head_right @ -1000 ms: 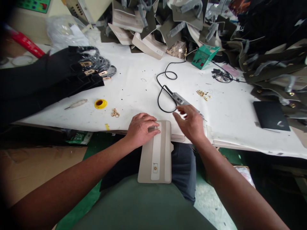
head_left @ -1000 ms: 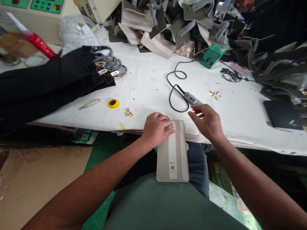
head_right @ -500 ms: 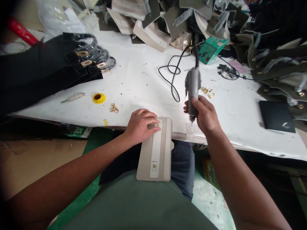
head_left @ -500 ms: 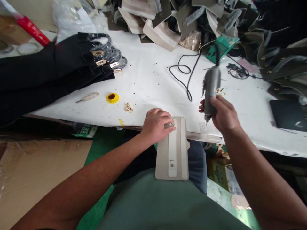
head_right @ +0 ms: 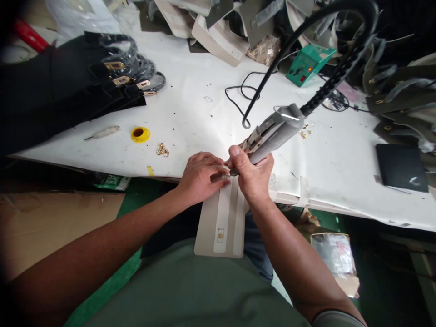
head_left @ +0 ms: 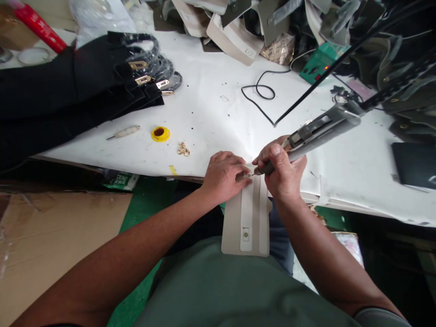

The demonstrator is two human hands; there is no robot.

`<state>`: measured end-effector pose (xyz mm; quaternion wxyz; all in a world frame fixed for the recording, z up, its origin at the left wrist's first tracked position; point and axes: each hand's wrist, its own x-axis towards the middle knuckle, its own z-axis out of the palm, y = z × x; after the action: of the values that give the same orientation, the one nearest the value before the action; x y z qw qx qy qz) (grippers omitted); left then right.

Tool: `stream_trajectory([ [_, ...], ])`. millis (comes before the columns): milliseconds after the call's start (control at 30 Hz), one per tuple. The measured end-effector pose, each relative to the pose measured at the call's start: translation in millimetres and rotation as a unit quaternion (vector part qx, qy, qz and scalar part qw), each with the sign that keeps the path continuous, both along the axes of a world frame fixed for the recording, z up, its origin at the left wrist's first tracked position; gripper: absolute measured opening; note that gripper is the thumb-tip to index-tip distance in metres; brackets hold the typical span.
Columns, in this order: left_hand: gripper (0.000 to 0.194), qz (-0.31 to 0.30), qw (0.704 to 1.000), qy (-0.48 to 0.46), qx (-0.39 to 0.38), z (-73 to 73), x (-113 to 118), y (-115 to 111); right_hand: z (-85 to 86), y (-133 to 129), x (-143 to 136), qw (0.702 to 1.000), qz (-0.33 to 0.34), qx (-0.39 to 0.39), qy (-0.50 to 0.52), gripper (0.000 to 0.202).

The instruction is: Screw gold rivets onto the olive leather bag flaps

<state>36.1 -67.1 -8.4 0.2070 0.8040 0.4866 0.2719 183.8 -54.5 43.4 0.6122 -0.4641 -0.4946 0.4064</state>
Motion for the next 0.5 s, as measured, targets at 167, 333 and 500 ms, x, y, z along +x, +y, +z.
stream_trajectory([
  [167,0.017,0.003,1.0,-0.007,0.004,-0.3,0.0,-0.1,-6.3,-2.2,-1.5,0.999,-0.01,0.009,-0.036,0.045],
  [333,0.016,0.003,1.0,-0.008,0.004,0.5,-0.4,0.0,-11.3,-1.1,-3.3,0.999,-0.013,0.023,-0.035,0.045],
  [500,0.015,-0.003,1.0,-0.003,0.003,1.5,-0.7,0.0,-11.1,-1.6,1.5,0.995,0.021,0.022,-0.095,0.044],
])
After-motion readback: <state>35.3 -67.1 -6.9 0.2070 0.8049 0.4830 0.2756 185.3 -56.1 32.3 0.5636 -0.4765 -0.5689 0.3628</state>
